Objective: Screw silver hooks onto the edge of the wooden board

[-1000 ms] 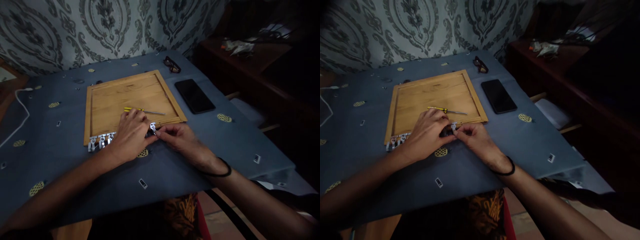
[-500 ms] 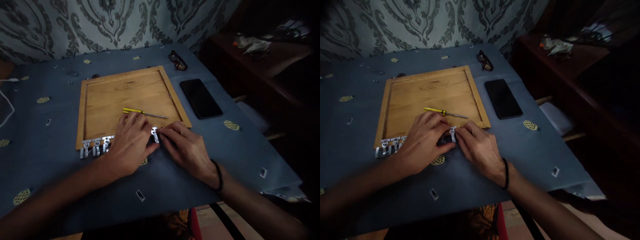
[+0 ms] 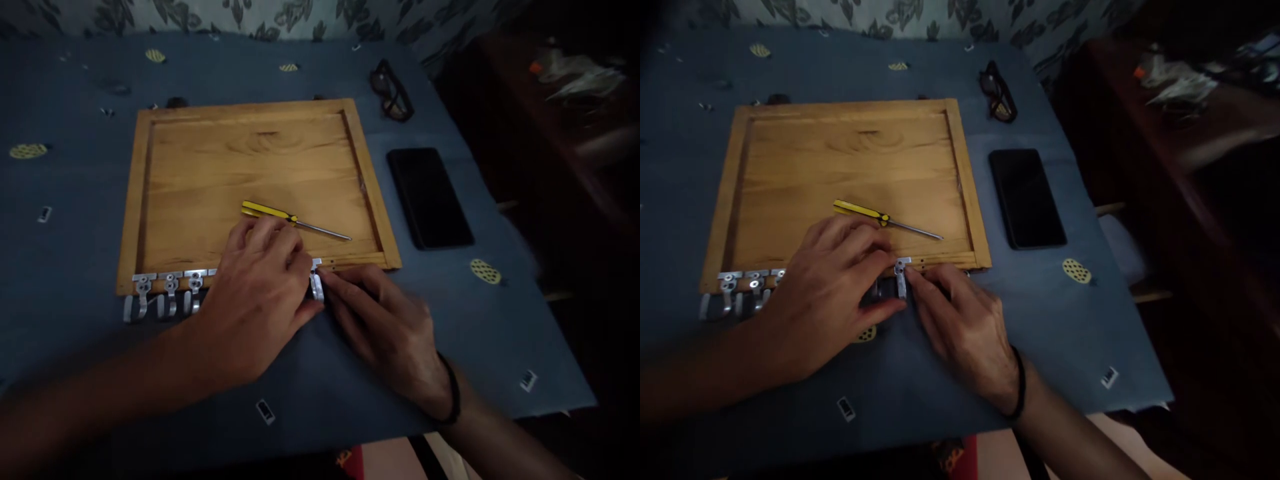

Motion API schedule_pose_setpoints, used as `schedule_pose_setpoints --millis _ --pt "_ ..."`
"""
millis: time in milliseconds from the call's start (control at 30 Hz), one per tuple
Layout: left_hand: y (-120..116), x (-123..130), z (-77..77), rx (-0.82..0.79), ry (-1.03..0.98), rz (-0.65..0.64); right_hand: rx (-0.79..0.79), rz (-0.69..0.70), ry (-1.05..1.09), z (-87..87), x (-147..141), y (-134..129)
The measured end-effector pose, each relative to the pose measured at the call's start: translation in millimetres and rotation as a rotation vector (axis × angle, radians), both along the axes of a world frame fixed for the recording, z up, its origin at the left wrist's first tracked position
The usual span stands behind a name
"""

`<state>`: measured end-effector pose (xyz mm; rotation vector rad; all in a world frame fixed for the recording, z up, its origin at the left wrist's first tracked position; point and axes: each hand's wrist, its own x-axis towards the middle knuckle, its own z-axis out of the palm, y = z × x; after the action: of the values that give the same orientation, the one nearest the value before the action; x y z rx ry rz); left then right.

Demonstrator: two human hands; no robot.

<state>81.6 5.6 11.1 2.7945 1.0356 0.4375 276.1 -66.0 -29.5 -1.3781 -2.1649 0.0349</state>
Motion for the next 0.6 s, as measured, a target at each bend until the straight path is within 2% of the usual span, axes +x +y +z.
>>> schedule_pose_setpoints --millis 600 --pt "2.6 1.2 -1.1 -0.01 -0.01 -0.009 -0.029 0.043 -0.022 7.3 -2.2 -0.4"
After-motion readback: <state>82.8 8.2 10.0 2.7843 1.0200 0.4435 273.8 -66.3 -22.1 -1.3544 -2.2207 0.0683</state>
